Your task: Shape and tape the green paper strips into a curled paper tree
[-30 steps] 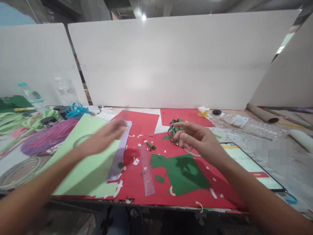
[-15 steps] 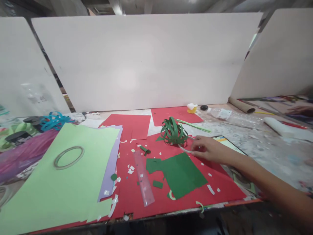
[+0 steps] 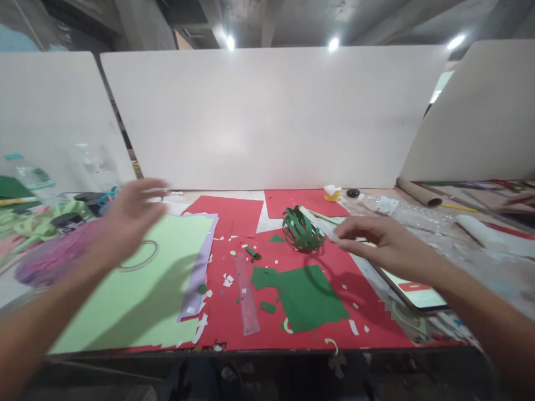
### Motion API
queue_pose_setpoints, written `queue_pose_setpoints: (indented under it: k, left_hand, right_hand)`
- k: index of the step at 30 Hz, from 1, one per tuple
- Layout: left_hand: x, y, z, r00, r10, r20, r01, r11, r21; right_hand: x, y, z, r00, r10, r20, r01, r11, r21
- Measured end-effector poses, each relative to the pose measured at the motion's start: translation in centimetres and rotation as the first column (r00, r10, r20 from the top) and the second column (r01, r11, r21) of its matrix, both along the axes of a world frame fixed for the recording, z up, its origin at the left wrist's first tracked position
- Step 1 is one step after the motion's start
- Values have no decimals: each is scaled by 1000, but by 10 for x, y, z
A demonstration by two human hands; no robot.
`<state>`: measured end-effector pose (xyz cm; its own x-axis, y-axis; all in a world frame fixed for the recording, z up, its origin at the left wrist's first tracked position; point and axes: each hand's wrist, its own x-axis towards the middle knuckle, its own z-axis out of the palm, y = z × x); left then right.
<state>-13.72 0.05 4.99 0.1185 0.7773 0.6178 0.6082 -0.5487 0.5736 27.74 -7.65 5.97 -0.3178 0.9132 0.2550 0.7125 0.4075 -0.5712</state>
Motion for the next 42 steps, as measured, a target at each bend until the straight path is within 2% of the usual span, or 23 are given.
queue_pose_setpoints:
  k: [1, 2, 3, 4, 6, 8, 12, 15, 17, 19, 22, 25, 30, 38, 42]
  left_hand:
    - [24, -10, 3, 989, -137, 59, 141, 987, -74]
    - [51, -18, 4, 953, -273, 133, 291, 945, -146]
    - [79, -23, 3, 902, -380, 203, 420, 881, -217]
    - [103, -24, 1, 861, -439, 256, 498, 832, -246]
    - [139, -22, -6, 778, -499, 383, 597, 776, -201]
    - [153, -18, -13, 750, -508, 423, 606, 784, -134]
    - [143, -18, -20, 851, -437, 292, 495, 852, -168]
    - [134, -22, -23, 947, -309, 90, 320, 937, -142]
    - [133, -23, -26, 966, -249, -72, 245, 968, -61]
    - [134, -23, -31, 955, -222, -198, 230, 973, 18]
    - [135, -25, -38, 931, -198, -307, 231, 970, 76]
    - [136, -27, -42, 910, -182, -371, 228, 970, 82]
    - [135, -30, -43, 898, -149, -414, 210, 972, 105]
    - [134, -31, -44, 887, -50, -460, 182, 951, 248]
    - [134, -31, -46, 886, -38, -462, 165, 957, 238]
  right_hand:
    - [-17, 4, -2, 997, 47, -63, -44, 998, 47]
    - [-34, 9, -5, 987, 99, -128, -86, 991, 104]
    - [-50, 15, -9, 972, 140, -186, -112, 982, 153]
    - [-64, 20, -13, 957, 184, -223, -139, 969, 203]
    - [-85, 29, -23, 935, 264, -237, -201, 944, 260]
    - [-95, 35, -32, 918, 328, -222, -272, 930, 246]
    - [-90, 36, -36, 911, 338, -235, -322, 941, 103]
    - [-80, 32, -28, 933, 234, -275, -239, 971, 15]
    - [-76, 30, -24, 938, 151, -312, -159, 987, 1]
    - [-76, 29, -24, 937, 111, -331, -130, 991, -38]
    - [-80, 31, -31, 944, 103, -315, -155, 977, -146]
    - [-82, 33, -37, 951, 113, -288, -176, 963, -203]
    - [-80, 33, -38, 932, 125, -339, -226, 933, -279]
    - [-83, 33, -37, 929, 103, -355, -218, 928, -303]
    - [-84, 30, -37, 959, 80, -271, -131, 976, -175]
